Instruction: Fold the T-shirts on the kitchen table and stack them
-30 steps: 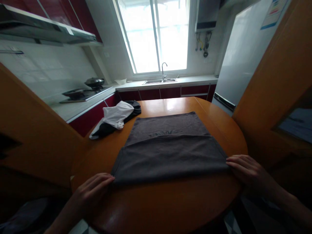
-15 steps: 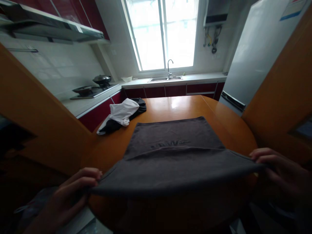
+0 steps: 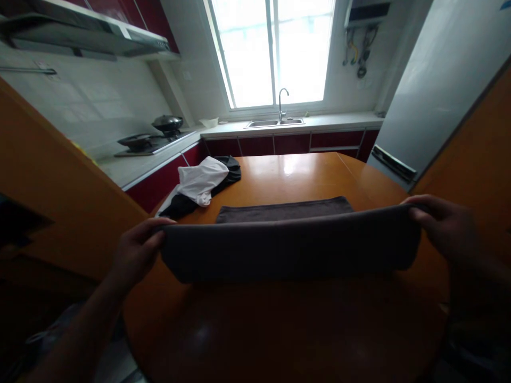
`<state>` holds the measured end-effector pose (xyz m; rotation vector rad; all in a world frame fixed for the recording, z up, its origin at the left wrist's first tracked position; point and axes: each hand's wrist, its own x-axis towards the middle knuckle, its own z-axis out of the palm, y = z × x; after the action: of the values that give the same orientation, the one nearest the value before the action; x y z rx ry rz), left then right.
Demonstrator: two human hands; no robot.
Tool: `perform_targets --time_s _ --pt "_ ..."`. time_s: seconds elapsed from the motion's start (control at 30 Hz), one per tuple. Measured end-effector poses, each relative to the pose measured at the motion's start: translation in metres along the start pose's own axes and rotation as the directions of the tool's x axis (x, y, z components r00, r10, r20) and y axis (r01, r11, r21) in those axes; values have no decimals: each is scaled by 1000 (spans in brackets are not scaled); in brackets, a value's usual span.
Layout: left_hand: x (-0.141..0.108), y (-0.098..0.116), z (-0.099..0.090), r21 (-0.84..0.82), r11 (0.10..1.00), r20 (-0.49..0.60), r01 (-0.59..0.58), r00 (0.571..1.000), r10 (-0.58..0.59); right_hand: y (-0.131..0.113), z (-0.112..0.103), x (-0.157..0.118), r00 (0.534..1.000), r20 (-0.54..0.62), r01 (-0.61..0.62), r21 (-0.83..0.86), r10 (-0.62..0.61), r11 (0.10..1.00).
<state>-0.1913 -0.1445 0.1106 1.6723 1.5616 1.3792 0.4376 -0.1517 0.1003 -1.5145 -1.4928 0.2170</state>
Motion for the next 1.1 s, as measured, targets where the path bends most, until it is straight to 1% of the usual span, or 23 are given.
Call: perform_targets --time_s 0.1,0.17,0.23,0.3,0.37,0.4,0.5,0.6,0.67,0.77,0.9,1.03,1.07,1.1 --pt "36 0 20 112 994 46 -1 999 -5 10 24 33 994 106 -30 2 29 1000" --pt "60 -6 38 186 983 94 -6 996 -12 17 46 54 983 177 -51 21 46 998" --pt "82 -19 57 236 972 134 5 990 -37 25 71 71 970 230 -88 40 76 995" --pt "101 -37 74 282 959 164 35 983 -84 35 95 86 955 268 -143 33 129 989" --pt "114 -54 85 312 947 189 78 972 -142 45 113 96 934 300 -202 5 191 979" --pt "119 -61 87 318 943 204 97 964 -168 51 119 100 924 314 -226 -11 218 974" --pt "128 -70 87 324 938 236 119 951 -202 64 124 108 910 334 -250 -35 247 968" --pt "135 -70 84 331 936 253 116 945 -207 73 124 115 918 332 -221 -22 216 975" --pt "141 -72 87 352 929 257 113 943 -212 78 128 119 924 324 -203 -36 204 978" --pt "147 -82 96 395 913 264 98 940 -215 83 140 121 924 328 -177 -94 198 980" --pt "149 -94 103 419 904 273 85 938 -215 92 152 121 917 356 -148 -119 182 982" --pt "147 -92 101 366 928 310 76 930 -198 99 151 125 931 335 -105 -136 145 985" --pt "146 -90 101 342 936 322 86 925 -202 100 150 127 920 362 -113 -126 152 986" --pt "146 -88 100 317 943 342 104 915 -216 100 149 129 897 408 -135 -109 168 985"
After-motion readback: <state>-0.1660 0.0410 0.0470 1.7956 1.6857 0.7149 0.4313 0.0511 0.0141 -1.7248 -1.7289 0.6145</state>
